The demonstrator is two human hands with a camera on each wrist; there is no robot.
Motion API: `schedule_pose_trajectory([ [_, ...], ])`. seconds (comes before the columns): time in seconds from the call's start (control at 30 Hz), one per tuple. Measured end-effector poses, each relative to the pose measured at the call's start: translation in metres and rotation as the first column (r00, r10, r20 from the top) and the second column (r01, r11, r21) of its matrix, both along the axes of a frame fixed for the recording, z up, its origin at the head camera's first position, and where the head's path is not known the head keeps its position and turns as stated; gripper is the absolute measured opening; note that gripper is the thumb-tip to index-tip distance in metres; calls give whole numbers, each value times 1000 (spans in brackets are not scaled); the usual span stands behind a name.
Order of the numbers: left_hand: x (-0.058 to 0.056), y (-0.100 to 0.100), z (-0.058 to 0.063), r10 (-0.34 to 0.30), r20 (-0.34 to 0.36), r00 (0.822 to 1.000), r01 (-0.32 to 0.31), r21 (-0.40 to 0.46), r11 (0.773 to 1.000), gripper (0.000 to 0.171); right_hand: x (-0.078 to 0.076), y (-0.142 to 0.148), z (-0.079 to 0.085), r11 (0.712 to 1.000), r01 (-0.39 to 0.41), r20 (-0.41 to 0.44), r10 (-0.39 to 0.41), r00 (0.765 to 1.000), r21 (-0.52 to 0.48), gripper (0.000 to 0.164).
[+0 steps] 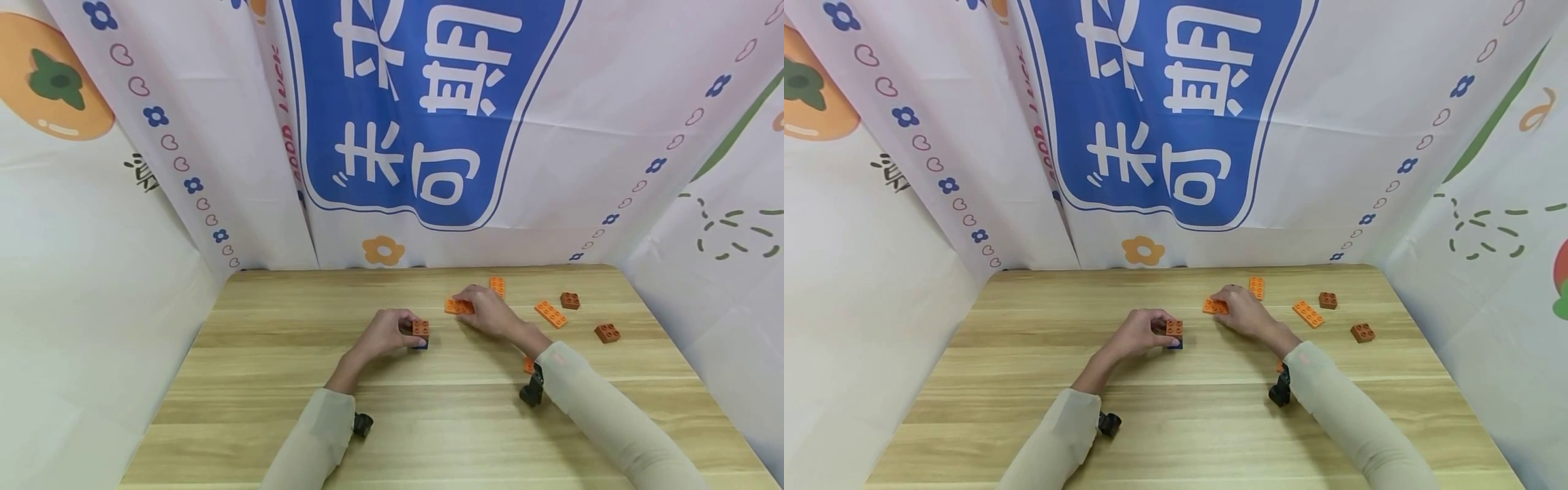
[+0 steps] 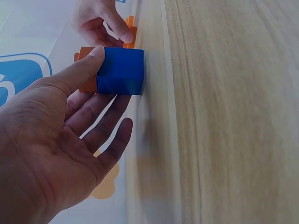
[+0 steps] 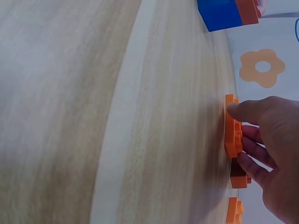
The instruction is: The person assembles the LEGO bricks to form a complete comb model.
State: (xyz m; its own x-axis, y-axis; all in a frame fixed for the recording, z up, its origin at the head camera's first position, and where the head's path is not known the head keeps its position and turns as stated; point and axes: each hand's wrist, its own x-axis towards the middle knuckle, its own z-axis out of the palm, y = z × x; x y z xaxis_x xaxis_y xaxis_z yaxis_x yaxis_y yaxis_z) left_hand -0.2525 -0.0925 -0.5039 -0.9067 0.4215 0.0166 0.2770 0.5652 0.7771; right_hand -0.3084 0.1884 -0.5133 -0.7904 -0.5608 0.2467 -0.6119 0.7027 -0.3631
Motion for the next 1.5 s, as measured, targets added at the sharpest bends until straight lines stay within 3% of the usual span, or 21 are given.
schedule_pose_trajectory([
  [0.53,0,1,-2,8,3,1000,-8,-6,1000,34,2,2,-3,1000,-9,-1,9,1000,21,32],
  [0.97,0,2,-2,8,0,1000,-8,-15,1000,34,4,7,0,997,-66,17,65,998,31,33],
  [1.5,-1,1,-1,6,2,1000,-6,-12,1000,33,18,4,18,995,-101,13,101,995,5,31],
])
